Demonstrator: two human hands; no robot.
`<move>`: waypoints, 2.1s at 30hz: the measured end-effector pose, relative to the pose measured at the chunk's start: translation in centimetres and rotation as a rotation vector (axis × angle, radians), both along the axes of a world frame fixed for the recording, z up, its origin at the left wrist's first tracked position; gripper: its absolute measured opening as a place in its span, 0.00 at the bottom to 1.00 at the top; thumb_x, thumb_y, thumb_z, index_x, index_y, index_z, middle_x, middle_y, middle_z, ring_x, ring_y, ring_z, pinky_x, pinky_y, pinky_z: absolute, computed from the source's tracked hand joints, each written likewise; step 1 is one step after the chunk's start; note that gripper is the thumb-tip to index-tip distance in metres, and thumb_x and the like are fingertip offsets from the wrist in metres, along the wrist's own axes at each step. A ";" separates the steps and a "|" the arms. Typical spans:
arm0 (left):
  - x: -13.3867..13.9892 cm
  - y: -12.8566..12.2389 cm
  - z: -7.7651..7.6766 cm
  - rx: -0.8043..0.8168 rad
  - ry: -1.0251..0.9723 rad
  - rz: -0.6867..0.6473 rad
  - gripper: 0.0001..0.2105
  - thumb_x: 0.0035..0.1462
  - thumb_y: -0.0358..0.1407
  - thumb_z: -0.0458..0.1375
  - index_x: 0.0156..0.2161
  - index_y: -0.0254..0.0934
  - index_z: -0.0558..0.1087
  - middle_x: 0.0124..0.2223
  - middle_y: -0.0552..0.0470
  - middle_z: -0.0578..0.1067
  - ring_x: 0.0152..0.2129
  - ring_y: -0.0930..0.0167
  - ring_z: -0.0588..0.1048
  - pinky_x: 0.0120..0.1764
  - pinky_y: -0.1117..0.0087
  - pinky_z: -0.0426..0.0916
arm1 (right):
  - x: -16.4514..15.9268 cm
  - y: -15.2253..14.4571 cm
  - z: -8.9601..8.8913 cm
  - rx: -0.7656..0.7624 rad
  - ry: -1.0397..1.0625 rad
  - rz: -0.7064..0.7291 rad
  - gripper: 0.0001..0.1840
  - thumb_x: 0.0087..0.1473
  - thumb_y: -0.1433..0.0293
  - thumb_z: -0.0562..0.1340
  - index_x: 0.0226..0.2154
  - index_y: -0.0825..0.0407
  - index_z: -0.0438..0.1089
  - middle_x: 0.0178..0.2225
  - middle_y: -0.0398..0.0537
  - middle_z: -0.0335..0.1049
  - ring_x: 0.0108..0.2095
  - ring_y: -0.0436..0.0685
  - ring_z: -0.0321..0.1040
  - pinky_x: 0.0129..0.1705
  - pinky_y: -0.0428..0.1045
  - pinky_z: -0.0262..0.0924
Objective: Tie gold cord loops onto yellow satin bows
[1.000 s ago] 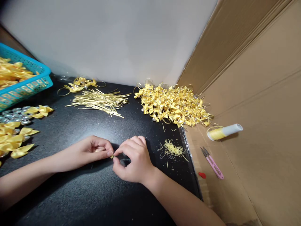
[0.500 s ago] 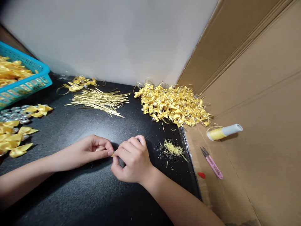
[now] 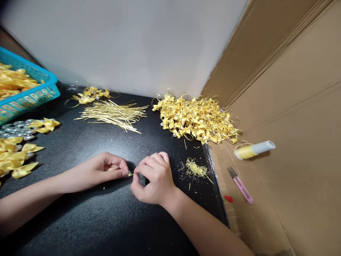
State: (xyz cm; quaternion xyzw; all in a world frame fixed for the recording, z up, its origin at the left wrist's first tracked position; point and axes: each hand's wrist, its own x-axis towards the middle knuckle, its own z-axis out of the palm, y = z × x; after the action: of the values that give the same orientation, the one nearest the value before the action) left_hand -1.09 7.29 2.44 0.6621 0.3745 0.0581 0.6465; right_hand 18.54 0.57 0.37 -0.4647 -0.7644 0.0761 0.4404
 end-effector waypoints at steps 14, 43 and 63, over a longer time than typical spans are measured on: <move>-0.1 0.0 -0.2 0.001 0.008 -0.011 0.22 0.56 0.53 0.58 0.29 0.32 0.74 0.21 0.60 0.58 0.20 0.77 0.53 0.22 0.76 0.48 | -0.4 0.1 -0.6 -0.010 -0.031 0.054 0.03 0.57 0.69 0.64 0.35 0.48 0.75 0.32 0.38 0.79 0.33 0.50 0.70 0.46 0.53 0.53; 0.0 0.1 0.0 -0.006 0.003 0.000 0.20 0.56 0.51 0.59 0.30 0.34 0.76 0.22 0.58 0.64 0.19 0.76 0.56 0.21 0.78 0.51 | 0.3 0.3 -0.3 -0.041 -0.100 -0.014 0.07 0.52 0.73 0.60 0.24 0.49 0.64 0.24 0.36 0.70 0.29 0.49 0.67 0.49 0.53 0.50; 0.1 0.1 0.1 -0.008 0.024 -0.022 0.19 0.56 0.51 0.58 0.29 0.34 0.74 0.22 0.58 0.62 0.20 0.76 0.55 0.22 0.77 0.51 | 1.8 0.9 0.4 0.042 -0.223 -0.021 0.08 0.51 0.75 0.59 0.24 0.49 0.62 0.24 0.36 0.71 0.29 0.50 0.67 0.51 0.55 0.48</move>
State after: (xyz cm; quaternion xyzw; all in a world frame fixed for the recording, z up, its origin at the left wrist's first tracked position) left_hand -1.04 7.41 2.50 0.6645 0.3749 0.0416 0.6451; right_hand 20.35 1.50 0.74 -0.4689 -0.8053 0.0033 0.3629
